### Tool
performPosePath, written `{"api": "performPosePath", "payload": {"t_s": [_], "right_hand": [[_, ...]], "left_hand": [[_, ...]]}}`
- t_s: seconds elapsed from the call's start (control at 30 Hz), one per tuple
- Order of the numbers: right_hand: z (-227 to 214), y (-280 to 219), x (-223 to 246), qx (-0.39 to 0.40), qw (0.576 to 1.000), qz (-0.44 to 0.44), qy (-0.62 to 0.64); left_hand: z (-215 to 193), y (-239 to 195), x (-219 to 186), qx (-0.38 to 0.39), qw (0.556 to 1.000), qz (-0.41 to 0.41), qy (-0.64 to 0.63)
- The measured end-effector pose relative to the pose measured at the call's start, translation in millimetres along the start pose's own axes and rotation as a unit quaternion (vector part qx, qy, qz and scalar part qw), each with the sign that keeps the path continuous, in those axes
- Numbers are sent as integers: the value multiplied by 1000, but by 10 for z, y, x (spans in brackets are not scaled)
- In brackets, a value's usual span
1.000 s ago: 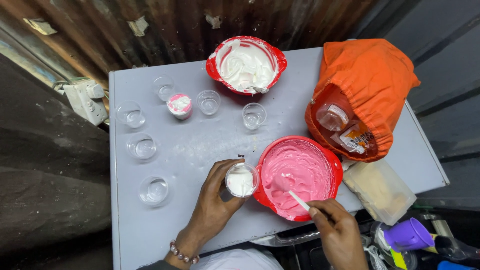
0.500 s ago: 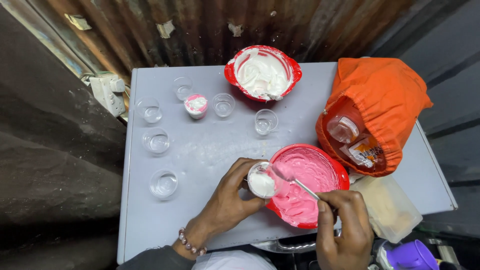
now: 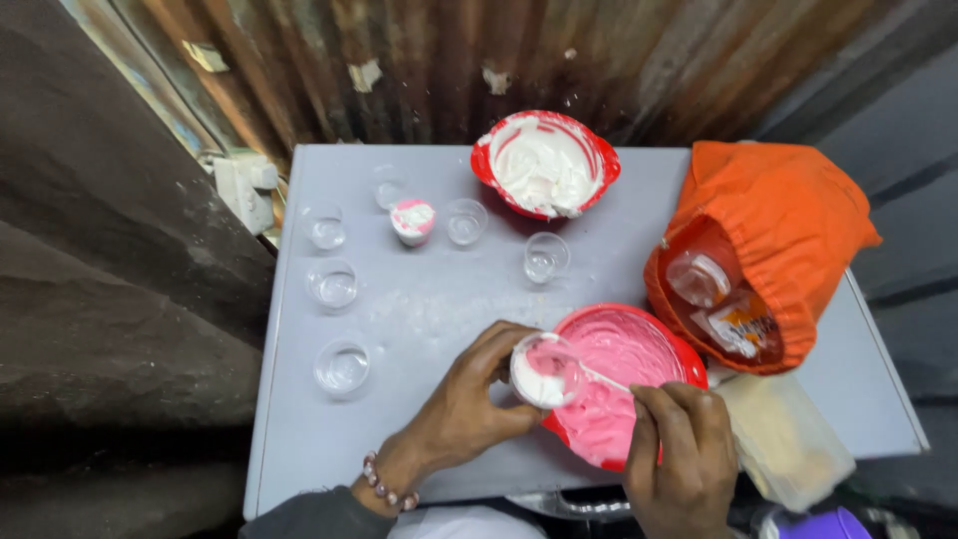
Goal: Filling small plastic cups with white and pink cream using spoons
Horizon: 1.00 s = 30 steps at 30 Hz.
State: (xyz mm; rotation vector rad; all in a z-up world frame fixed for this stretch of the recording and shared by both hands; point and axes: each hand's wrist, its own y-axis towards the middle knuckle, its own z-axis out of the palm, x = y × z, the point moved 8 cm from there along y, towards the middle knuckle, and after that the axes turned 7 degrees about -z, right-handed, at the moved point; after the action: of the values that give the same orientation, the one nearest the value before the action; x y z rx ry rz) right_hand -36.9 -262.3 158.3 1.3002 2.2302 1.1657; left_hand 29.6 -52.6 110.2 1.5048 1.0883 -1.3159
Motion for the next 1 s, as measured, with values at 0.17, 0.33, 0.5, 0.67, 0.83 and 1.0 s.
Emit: {"api": "performPosePath", "payload": {"t_s": [0.17, 0.33, 0.5, 0.67, 0.83, 1.0], "right_hand": [[-71, 42, 37, 8, 1000, 11, -14], [-196, 122, 14, 6, 982, 173, 80], [-48, -145, -385, 54, 943, 264, 195], [-6, -506, -742, 104, 914, 345, 186], [257, -935, -869, 226, 943, 245, 4], [465, -1028, -636, 245, 953, 176, -20]], "left_hand": [[36, -25, 46, -16, 1000, -2, -9], [65, -9, 299, -53, 997, -49, -3], [81, 25, 416, -60, 993, -101, 5], [5, -22, 540, -93, 988, -127, -4], [-65, -56, 628, -113, 982, -150, 23], [-29, -76, 682, -107, 989, -96, 40]]}}
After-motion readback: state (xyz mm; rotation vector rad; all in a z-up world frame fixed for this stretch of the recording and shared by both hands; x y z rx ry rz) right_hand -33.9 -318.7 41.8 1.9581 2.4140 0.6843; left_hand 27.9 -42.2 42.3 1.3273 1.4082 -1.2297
